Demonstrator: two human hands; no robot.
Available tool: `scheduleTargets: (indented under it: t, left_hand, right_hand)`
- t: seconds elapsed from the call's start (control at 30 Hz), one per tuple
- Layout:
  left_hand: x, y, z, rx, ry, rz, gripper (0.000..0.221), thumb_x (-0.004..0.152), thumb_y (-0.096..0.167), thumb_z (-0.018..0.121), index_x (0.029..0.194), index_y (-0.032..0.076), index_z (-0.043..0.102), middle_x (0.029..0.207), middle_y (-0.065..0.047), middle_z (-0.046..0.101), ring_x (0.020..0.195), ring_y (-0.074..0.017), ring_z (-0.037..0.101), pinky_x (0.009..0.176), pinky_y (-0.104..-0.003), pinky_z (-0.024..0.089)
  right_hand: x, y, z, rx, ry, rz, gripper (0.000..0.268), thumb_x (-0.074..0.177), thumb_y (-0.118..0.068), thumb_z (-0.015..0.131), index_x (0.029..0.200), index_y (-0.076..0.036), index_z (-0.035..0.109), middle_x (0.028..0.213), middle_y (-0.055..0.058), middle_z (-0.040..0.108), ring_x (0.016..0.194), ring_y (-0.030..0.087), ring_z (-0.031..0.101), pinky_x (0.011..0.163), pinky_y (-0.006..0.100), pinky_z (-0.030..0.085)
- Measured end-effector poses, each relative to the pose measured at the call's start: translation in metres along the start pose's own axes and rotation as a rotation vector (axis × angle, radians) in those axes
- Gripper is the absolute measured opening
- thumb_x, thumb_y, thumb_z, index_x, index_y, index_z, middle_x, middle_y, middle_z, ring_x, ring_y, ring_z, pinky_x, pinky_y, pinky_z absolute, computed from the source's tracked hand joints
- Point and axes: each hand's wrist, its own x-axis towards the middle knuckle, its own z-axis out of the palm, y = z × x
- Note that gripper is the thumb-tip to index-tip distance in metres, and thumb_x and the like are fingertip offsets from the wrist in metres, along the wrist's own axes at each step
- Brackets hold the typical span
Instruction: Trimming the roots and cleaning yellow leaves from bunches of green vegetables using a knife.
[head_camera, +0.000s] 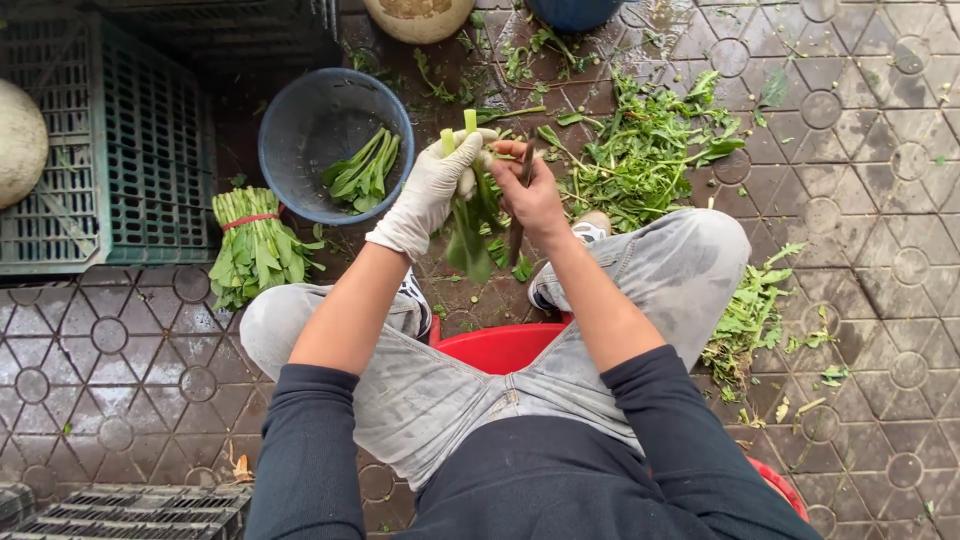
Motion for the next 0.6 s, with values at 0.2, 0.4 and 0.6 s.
scheduleTargets:
  t: [0.2,0.4,0.6]
  left_hand:
    - [-0.017,0.029,0.016,-0.142,0.0,0.004,0.041,0.11,0.036,0.072,0.138,0.005,0.074,0.114,-0.016,0.082,0.051,-0.0068,0.063,0.047,-0.023,0.054]
    - [-0.01,0.036,-0.006,0.081,-0.045,0.167,0.051,0.118,0.043,0.054,0.152,0.005,0.058,0.133,-0.019,0.077,0.088,-0.0117,0.08,0.067,-0.022,0.065]
    - [-0.016,0.037,0.004,-0.098,-0.12,0.261,0.05,0.117,0.04,0.064,0.155,0.009,0.056,0.141,-0.027,0.075,0.123,-0.0375,0.08,0.102,-0.047,0.068]
  right_hand:
    - [0.001,0.014,-0.002,-0.232,-0.072,-0.185,0.033,0.1,-0.013,0.09,0.127,-0.008,0.071,0.109,0.005,0.08,0.094,0.006,0.076,0.079,0.021,0.062]
    - [0.002,-0.004,0.002,-0.277,0.065,-0.321,0.025,0.1,-0.009,0.088,0.123,-0.01,0.077,0.102,0.002,0.079,0.072,-0.003,0.058,0.062,0.014,0.049]
    - [0.002,0.0,0.006,-0.464,0.031,-0.449,0.022,0.096,-0.009,0.092,0.116,-0.011,0.083,0.099,0.005,0.083,0.078,0.005,0.07,0.065,0.02,0.055]
